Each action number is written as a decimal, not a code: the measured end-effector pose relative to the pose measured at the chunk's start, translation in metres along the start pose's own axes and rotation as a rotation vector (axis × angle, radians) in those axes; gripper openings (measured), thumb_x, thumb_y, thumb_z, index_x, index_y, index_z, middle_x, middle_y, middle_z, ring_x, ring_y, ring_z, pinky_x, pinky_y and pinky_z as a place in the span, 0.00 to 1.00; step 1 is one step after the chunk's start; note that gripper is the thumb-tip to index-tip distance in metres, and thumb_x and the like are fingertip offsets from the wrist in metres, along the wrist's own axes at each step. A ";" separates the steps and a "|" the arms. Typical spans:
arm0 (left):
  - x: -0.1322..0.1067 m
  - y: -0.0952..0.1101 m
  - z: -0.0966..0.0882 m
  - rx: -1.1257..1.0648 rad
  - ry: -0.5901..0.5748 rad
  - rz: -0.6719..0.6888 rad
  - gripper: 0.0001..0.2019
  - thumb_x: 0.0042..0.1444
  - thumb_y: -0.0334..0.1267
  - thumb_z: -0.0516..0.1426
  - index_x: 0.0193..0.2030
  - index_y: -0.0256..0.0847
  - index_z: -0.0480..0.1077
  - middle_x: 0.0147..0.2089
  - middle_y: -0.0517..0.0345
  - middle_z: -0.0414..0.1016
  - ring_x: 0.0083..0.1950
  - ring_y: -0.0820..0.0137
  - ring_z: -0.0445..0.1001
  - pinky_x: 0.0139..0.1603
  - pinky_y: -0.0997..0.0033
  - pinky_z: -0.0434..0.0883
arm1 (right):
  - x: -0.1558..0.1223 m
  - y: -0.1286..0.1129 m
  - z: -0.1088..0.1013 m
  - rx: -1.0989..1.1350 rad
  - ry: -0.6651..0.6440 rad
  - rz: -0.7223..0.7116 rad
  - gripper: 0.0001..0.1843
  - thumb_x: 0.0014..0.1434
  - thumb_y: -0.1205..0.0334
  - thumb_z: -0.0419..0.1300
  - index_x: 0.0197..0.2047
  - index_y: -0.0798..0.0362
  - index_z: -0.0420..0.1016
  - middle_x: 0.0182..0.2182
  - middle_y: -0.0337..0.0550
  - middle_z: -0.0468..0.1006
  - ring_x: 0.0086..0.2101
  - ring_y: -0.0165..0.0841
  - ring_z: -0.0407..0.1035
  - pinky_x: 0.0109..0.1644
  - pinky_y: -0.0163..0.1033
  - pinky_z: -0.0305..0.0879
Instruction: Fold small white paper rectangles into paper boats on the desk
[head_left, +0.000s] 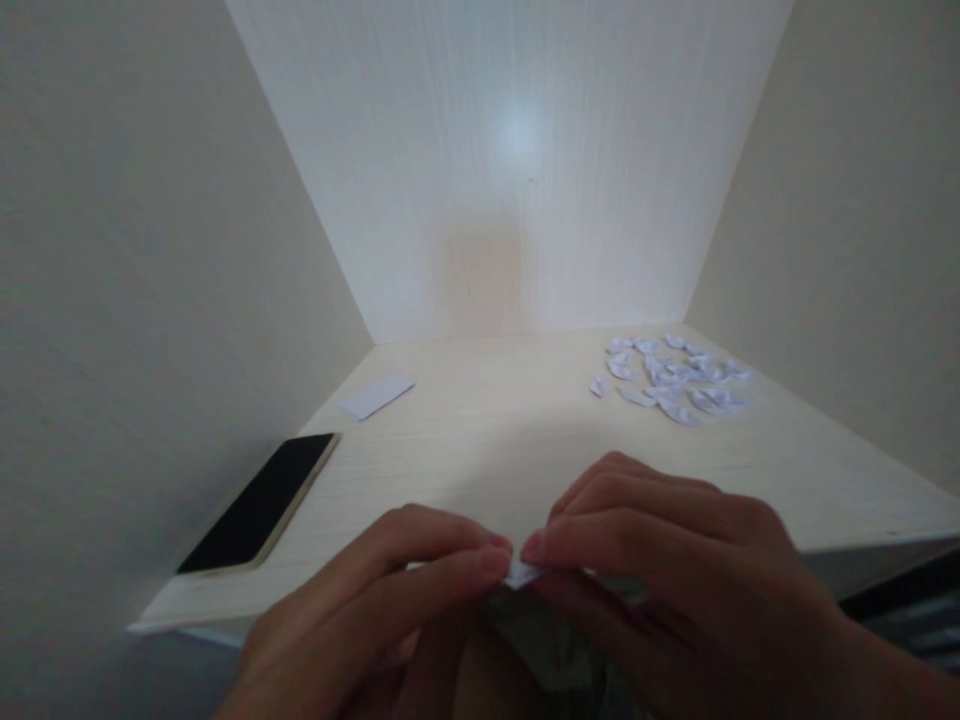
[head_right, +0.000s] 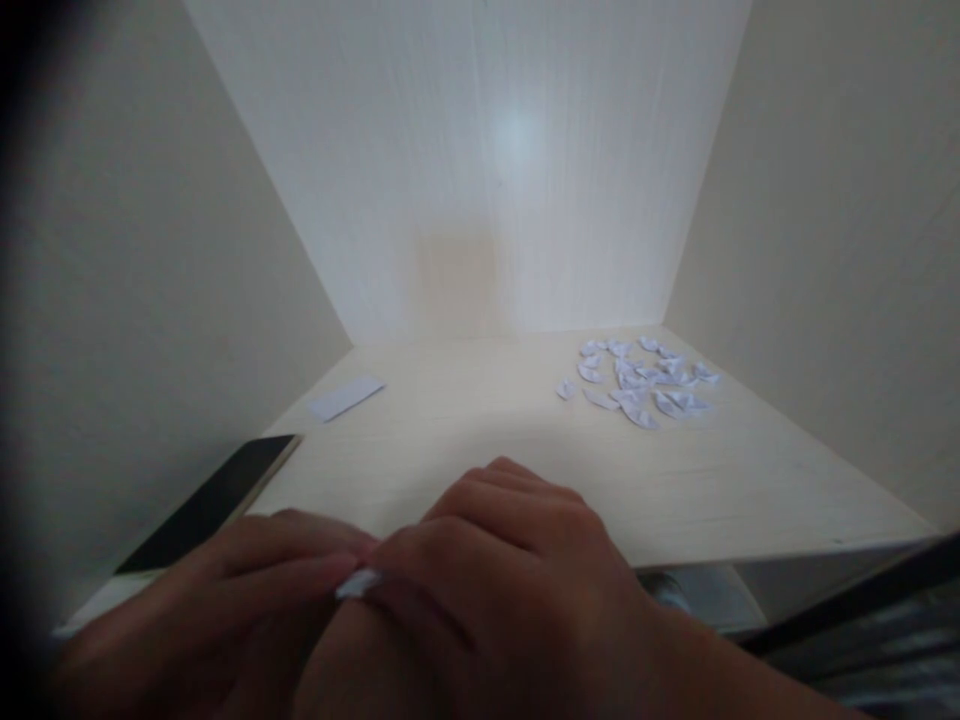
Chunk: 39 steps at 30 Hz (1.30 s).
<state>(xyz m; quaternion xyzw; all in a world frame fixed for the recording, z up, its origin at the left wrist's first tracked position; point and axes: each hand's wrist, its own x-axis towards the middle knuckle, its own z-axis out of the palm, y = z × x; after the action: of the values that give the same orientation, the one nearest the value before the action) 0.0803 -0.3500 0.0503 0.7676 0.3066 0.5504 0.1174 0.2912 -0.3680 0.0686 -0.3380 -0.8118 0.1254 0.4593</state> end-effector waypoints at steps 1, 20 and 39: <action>0.002 -0.001 0.001 -0.008 -0.027 0.029 0.11 0.55 0.30 0.64 0.40 0.53 0.83 0.34 0.63 0.85 0.29 0.71 0.82 0.27 0.81 0.80 | 0.001 0.001 0.002 -0.012 0.019 0.018 0.04 0.66 0.63 0.65 0.38 0.49 0.81 0.29 0.39 0.83 0.28 0.30 0.76 0.31 0.34 0.72; 0.004 -0.008 0.020 -0.082 -0.049 -0.476 0.12 0.57 0.30 0.65 0.29 0.42 0.65 0.27 0.65 0.79 0.26 0.76 0.79 0.28 0.84 0.74 | 0.007 0.032 0.016 0.300 -0.148 0.574 0.01 0.58 0.63 0.70 0.36 0.50 0.84 0.28 0.34 0.85 0.30 0.28 0.77 0.36 0.33 0.68; 0.006 -0.020 0.023 -0.417 -0.114 -0.701 0.16 0.56 0.33 0.68 0.47 0.43 0.66 0.26 0.67 0.80 0.29 0.73 0.80 0.34 0.78 0.77 | 0.009 0.043 0.025 0.232 -0.136 0.530 0.10 0.64 0.60 0.64 0.30 0.51 0.81 0.27 0.33 0.83 0.28 0.27 0.71 0.33 0.35 0.63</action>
<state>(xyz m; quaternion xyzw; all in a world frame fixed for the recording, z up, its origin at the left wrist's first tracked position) 0.0963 -0.3272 0.0363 0.6056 0.4246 0.4839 0.4677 0.2861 -0.3278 0.0388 -0.4743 -0.7043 0.3551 0.3909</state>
